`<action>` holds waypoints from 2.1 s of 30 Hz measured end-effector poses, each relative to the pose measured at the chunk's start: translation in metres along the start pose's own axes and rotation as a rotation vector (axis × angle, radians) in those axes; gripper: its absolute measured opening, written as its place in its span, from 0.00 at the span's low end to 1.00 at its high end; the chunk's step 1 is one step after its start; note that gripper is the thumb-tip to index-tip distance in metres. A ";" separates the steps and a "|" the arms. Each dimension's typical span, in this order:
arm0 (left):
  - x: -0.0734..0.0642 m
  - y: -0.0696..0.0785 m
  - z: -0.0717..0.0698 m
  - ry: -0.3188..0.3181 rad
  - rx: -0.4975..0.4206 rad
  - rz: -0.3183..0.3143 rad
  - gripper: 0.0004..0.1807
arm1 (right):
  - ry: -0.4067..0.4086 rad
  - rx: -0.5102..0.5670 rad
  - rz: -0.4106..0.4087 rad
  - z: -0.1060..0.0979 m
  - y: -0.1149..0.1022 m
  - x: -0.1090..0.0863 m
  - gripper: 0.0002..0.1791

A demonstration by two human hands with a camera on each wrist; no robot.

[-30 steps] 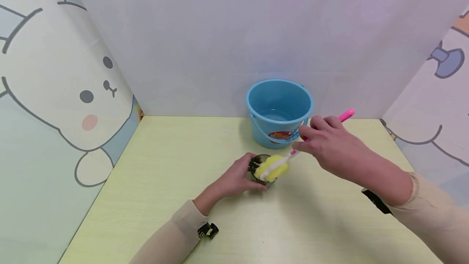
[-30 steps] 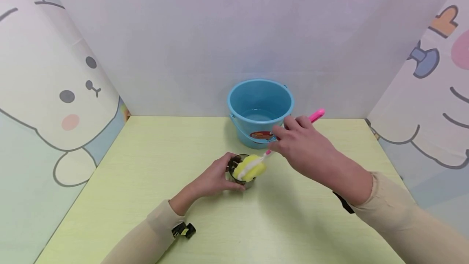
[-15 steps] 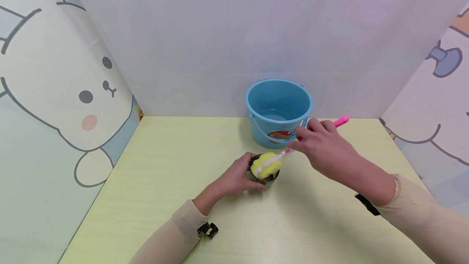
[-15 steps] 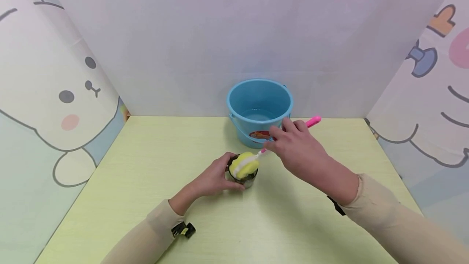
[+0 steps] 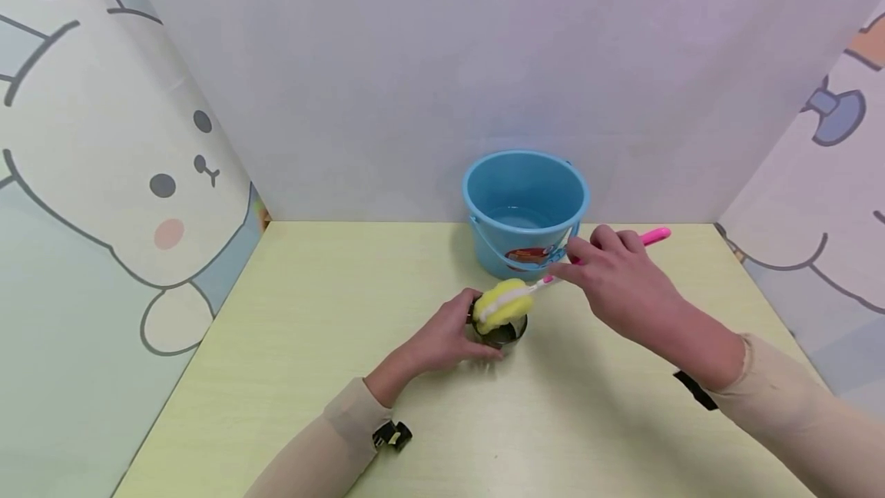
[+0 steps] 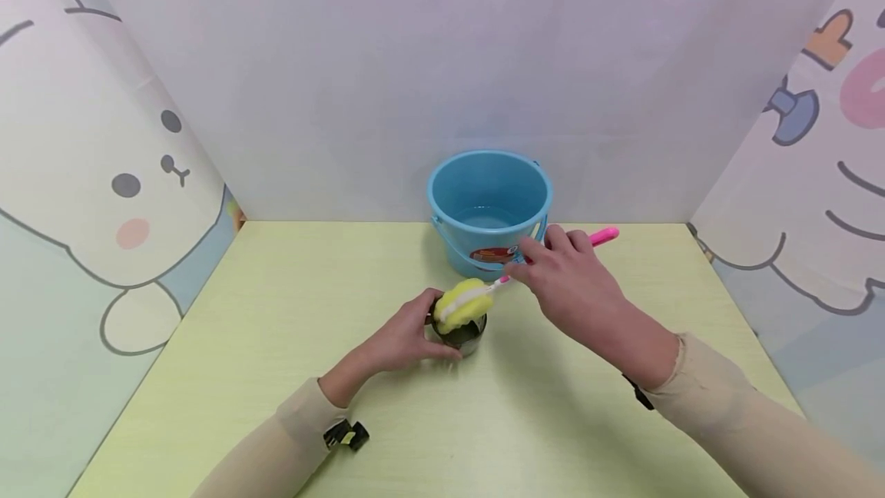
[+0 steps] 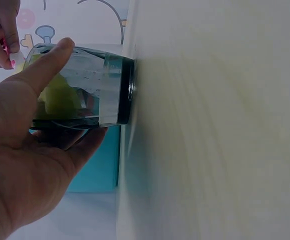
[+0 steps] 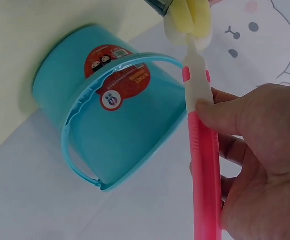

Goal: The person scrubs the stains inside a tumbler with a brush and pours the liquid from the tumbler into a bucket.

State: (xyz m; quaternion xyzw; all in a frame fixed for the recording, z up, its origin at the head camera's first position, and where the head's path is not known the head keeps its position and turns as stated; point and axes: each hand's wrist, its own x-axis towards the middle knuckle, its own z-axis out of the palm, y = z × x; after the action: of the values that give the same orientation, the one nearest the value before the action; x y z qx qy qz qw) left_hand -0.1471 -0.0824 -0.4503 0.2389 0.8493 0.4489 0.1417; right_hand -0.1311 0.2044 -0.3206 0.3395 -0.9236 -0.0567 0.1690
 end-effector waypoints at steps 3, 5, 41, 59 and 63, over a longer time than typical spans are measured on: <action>0.000 0.000 0.000 -0.002 -0.004 -0.003 0.48 | -0.028 0.008 0.025 0.001 0.003 -0.004 0.34; 0.000 -0.001 0.000 -0.002 -0.002 0.000 0.48 | -0.042 0.013 0.037 0.001 0.006 -0.006 0.34; 0.001 -0.002 0.001 0.006 -0.004 0.001 0.48 | -0.112 0.356 0.176 0.042 0.032 -0.058 0.20; -0.001 -0.001 0.002 -0.004 -0.035 -0.015 0.48 | -0.084 0.402 0.217 0.048 0.032 -0.066 0.19; -0.001 -0.001 0.002 -0.006 -0.040 -0.008 0.47 | -0.077 0.405 0.233 0.046 0.034 -0.069 0.19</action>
State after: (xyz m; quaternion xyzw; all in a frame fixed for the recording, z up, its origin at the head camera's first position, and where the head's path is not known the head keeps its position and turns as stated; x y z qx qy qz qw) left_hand -0.1459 -0.0823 -0.4525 0.2342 0.8406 0.4646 0.1508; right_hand -0.1192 0.2742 -0.3752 0.2550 -0.9548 0.1369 0.0675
